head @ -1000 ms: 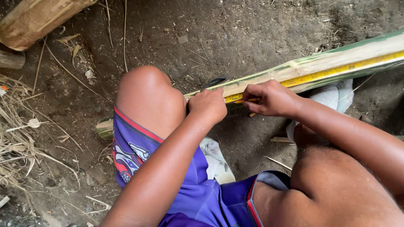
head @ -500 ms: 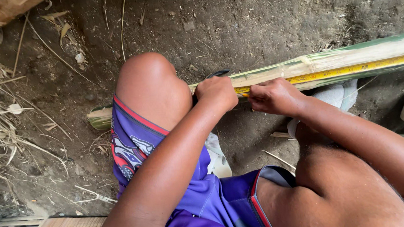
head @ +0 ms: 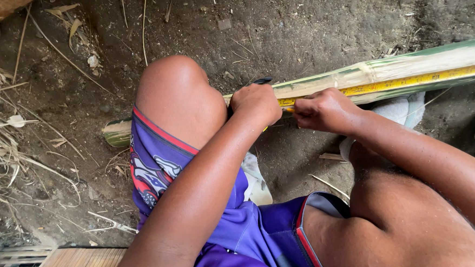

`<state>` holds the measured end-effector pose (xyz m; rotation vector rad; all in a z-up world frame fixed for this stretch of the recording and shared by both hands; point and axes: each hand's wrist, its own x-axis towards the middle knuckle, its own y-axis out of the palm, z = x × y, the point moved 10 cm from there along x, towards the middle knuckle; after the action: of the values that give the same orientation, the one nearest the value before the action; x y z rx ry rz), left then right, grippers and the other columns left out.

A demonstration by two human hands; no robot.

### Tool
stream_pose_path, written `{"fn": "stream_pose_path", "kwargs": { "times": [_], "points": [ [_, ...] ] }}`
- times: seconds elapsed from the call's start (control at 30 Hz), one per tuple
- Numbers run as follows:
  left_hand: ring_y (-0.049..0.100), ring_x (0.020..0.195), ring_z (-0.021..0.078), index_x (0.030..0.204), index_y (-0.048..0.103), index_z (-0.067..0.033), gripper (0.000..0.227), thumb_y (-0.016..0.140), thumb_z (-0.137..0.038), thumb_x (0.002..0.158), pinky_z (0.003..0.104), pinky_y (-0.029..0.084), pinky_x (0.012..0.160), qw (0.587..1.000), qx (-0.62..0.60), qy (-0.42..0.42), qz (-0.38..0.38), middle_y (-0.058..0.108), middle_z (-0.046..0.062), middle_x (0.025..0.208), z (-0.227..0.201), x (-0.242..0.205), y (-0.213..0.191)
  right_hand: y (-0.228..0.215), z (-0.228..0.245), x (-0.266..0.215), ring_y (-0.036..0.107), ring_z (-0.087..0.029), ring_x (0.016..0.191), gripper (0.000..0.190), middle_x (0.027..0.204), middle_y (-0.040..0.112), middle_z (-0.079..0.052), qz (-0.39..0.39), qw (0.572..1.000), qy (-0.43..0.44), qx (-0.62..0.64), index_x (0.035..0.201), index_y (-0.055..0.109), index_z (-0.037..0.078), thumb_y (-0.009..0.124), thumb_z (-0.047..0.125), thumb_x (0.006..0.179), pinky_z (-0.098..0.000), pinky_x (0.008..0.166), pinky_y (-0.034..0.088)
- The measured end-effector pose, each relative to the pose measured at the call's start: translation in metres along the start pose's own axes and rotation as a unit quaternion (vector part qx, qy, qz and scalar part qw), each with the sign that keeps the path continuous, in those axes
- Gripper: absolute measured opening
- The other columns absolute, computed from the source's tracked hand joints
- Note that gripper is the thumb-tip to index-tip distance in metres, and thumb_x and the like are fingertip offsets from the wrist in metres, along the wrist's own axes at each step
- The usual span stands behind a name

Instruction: The person hammers nails into a bamboo frame using a hammer, then measures and marks bamboo poles with a tape measure and pencil.

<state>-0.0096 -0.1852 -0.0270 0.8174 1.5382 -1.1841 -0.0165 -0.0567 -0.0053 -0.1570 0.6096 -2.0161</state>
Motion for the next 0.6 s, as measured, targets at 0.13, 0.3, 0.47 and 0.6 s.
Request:
{"fn": "stream_pose_path", "kwargs": {
  "times": [0.13,0.3,0.47,0.6],
  "points": [
    [0.069,0.116,0.0289,0.118,0.075,-0.0111,0.037,0.071,-0.026,0.084,0.04,0.056,0.096,1.0,-0.002,0.005,-0.007,0.072,0.014,0.123,0.0,0.002,0.001,-0.001,0.001,0.001,0.063,-0.034,0.059,0.021,0.066,0.062,-0.011,0.011,1.0,0.003,0.013,0.077,0.058,0.009,0.078,0.014,0.074,-0.0459,0.056,0.051],
    [0.07,0.115,0.0295,0.118,0.075,-0.011,0.036,0.071,-0.024,0.084,0.041,0.056,0.095,1.0,0.001,0.008,-0.009,0.072,0.014,0.122,0.0,0.002,-0.001,-0.001,0.005,0.003,0.062,-0.035,0.06,0.023,0.065,0.06,-0.011,0.019,1.0,-0.019,-0.004,0.074,0.056,0.008,0.078,0.013,0.074,-0.0467,0.057,0.05],
    [0.071,0.114,0.0309,0.117,0.075,-0.0116,0.035,0.071,-0.022,0.084,0.042,0.056,0.095,1.0,-0.019,0.007,-0.007,0.072,0.014,0.122,0.003,0.001,-0.005,0.012,0.004,0.002,0.063,-0.036,0.056,0.021,0.059,0.062,-0.013,0.096,0.992,-0.001,-0.087,0.072,0.059,0.011,0.079,0.017,0.077,-0.0485,0.056,0.052],
    [0.07,0.114,0.0333,0.115,0.076,-0.0123,0.03,0.071,-0.019,0.086,0.045,0.056,0.096,0.998,-0.044,0.018,-0.043,0.072,0.016,0.12,0.004,0.001,-0.02,-0.004,0.0,0.002,0.064,-0.036,0.061,0.021,0.066,0.064,-0.013,0.014,1.0,0.025,0.004,0.076,0.059,0.008,0.078,0.018,0.08,-0.0463,0.057,0.052]
  ]
}}
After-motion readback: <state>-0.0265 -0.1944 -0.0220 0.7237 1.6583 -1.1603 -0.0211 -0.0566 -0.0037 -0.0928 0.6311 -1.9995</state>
